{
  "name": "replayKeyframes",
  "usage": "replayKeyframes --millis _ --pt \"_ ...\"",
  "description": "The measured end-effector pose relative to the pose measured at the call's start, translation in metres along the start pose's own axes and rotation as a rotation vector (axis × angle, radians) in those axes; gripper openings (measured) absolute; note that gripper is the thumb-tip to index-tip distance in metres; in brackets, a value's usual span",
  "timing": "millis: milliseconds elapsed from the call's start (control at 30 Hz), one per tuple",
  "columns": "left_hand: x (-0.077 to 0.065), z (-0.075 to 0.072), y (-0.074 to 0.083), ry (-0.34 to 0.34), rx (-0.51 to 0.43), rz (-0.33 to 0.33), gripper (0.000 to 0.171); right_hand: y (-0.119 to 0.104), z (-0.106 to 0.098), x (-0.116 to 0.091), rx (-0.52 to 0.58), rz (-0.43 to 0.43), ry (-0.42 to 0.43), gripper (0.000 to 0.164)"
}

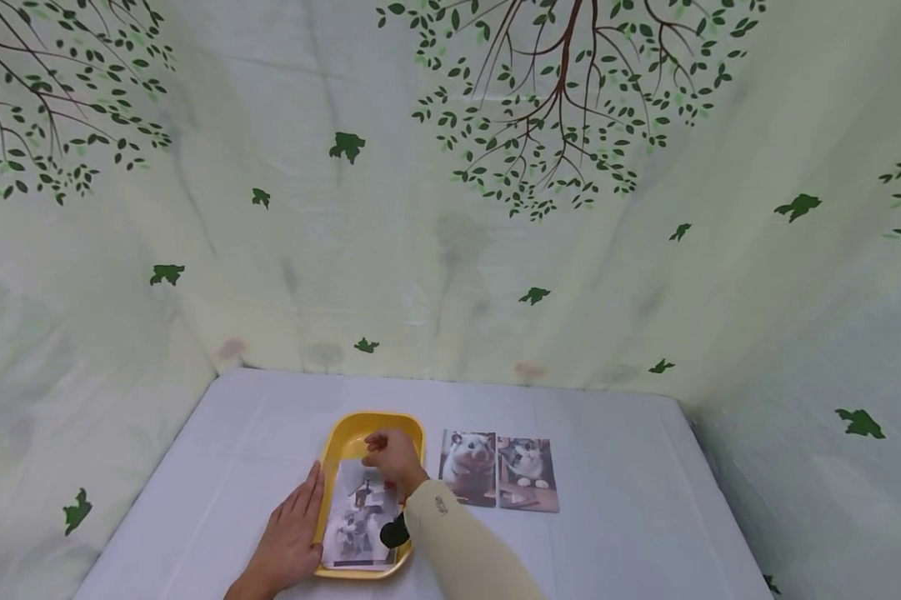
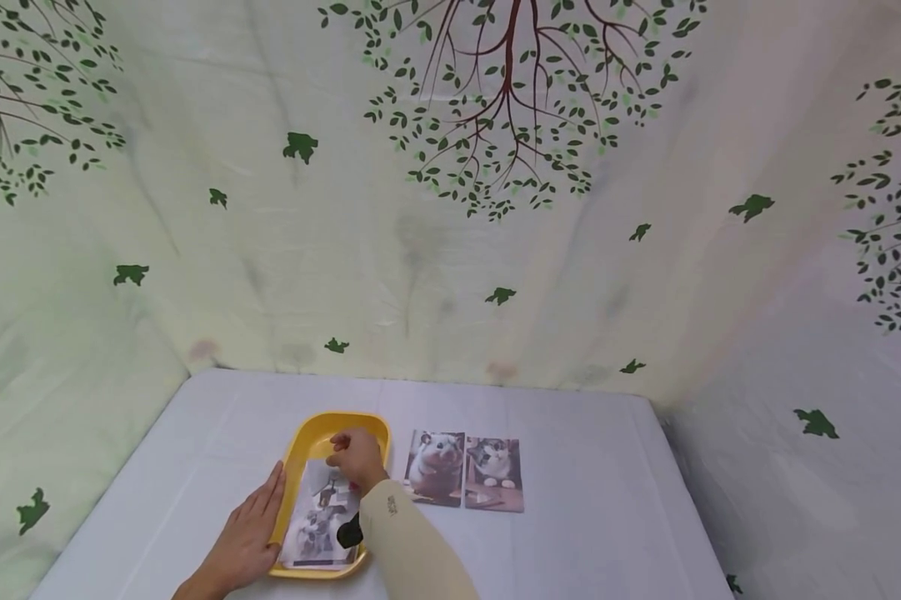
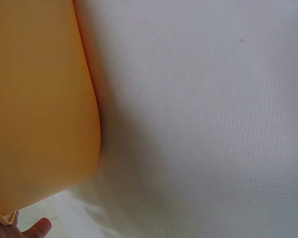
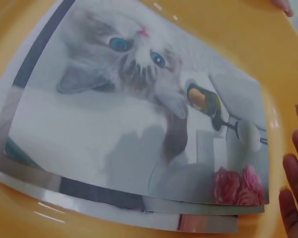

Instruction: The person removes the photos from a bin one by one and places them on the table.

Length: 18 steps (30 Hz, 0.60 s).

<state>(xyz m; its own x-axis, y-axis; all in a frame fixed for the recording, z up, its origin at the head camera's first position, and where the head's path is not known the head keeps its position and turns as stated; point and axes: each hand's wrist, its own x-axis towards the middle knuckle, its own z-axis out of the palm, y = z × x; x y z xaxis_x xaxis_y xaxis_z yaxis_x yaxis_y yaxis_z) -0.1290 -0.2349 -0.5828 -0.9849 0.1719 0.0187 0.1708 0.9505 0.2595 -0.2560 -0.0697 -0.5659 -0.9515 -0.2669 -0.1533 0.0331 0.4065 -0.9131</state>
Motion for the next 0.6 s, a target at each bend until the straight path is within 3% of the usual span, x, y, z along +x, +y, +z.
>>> replayKeyframes --millis 233,467,600 --pt "-0.001 0.002 0.0 0.021 -0.018 0.023 0.088 0.002 0.007 -0.007 -0.079 0.084 0.083 0.025" --pt "-0.001 0.0 0.0 -0.013 -0.009 -0.001 0.089 0.01 0.014 -0.008 -0.214 0.045 0.099 0.025" --pt "0.0 0.0 0.0 -0.014 0.0 -0.014 0.089 0.011 0.016 -0.008 -0.223 0.02 0.095 0.022"
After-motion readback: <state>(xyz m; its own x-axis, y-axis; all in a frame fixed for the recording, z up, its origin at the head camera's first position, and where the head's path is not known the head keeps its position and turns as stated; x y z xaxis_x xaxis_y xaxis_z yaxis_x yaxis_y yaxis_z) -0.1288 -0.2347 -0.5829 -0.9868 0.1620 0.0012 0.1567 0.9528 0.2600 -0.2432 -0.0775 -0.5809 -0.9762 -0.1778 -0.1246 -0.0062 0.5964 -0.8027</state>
